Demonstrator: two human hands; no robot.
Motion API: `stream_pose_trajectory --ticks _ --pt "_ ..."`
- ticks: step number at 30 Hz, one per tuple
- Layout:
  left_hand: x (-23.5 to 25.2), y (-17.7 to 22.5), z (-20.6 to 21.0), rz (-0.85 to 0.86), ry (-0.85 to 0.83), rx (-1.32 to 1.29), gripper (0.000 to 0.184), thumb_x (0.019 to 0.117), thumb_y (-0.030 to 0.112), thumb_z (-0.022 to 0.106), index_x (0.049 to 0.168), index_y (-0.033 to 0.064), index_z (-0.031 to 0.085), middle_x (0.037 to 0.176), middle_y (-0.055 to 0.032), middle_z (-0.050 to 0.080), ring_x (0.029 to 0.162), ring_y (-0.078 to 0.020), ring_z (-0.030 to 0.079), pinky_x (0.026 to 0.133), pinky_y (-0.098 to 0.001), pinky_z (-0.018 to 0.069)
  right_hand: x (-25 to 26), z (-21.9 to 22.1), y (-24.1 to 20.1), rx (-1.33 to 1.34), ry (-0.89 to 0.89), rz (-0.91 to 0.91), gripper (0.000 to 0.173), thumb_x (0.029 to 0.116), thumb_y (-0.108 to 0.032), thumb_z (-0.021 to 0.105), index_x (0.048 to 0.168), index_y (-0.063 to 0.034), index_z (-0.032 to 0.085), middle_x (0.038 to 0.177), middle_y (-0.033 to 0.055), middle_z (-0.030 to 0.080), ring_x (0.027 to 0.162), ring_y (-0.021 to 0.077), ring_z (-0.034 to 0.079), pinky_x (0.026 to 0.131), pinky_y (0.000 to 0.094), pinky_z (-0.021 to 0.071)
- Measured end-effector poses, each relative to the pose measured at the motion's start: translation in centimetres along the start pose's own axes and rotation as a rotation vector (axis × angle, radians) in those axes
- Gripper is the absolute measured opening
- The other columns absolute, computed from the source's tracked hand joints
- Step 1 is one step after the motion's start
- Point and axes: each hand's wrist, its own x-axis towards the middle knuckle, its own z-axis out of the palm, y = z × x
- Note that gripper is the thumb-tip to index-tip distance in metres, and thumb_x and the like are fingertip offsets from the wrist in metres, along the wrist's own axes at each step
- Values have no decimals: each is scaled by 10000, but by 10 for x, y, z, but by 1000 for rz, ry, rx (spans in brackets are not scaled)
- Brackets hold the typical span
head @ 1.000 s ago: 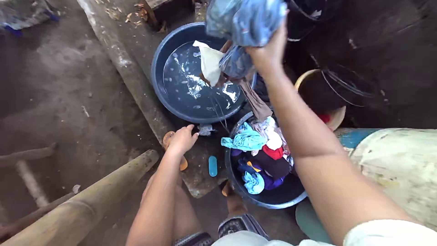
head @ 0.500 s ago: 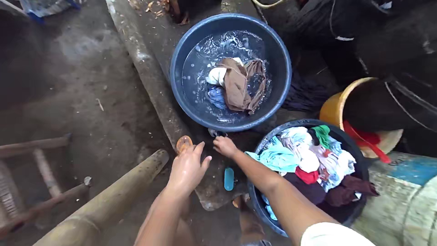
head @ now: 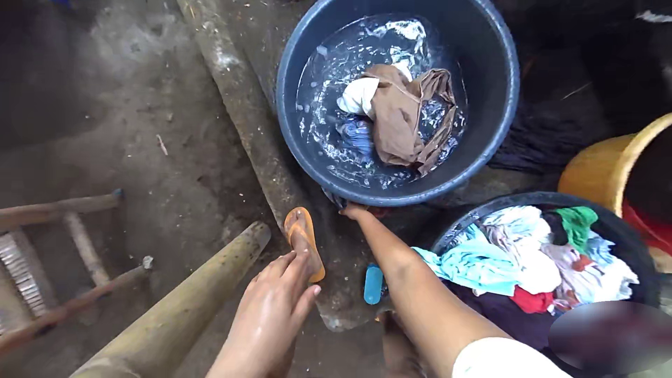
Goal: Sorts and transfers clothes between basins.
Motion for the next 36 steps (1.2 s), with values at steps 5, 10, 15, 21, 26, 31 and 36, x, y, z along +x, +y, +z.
stream_pose_trajectory --ticks 5,10,15,21,26,31,36 --pt "4 10 -9 -78 -97 -41 569 1037 416 575 1528 139 494 1508 -143 535 1394 -343 507 1110 -558 430 -90 13 -7 221 120 -236 626 965 -208 702 1512 -12 469 1584 316 331 1417 449 433 1157 560 398" --pt "8 40 -6 -137 -179 -45 582 1066 425 527 1566 142 432 1556 -157 473 1438 -350 451 1129 -572 402 -276 -36 -15 245 268 -487 484 1007 -175 639 1440 11 532 1491 245 487 1336 330 542 1126 447 448" --pt "14 69 17 -100 -166 -15 577 1066 423 524 1539 99 459 1510 -202 508 1394 -394 490 1114 -606 407 -411 -107 -20 319 675 -760 399 1026 -166 581 1371 35 600 1389 229 574 1231 285 611 1037 426 519" --pt "18 113 42 -37 -176 12 566 1075 410 508 1533 81 467 1493 -216 527 1388 -406 496 1126 -623 383 -420 -168 12 287 803 -734 673 995 -223 668 1593 -116 379 1573 188 442 1348 316 551 1068 477 508" --pt "25 136 68 -32 -207 51 546 1075 412 510 1527 106 482 1497 -196 529 1375 -395 513 1104 -635 398 -364 -111 164 304 702 -279 509 966 -204 727 1380 36 555 1310 291 616 1202 431 618 1029 595 496" --pt "32 163 87 -38 -286 86 558 1084 414 489 1551 110 442 1521 -186 504 1393 -364 502 1123 -588 403 -316 -25 219 5 550 53 1102 737 -217 906 1641 -186 277 1680 318 67 1532 569 68 1148 807 116" --pt "36 187 107 0 -318 121 563 1079 422 491 1555 125 435 1510 -184 511 1381 -368 513 1105 -585 427 -261 -3 209 -287 602 18 1051 761 -20 793 1646 -240 269 1714 240 36 1565 499 -26 1135 829 41"
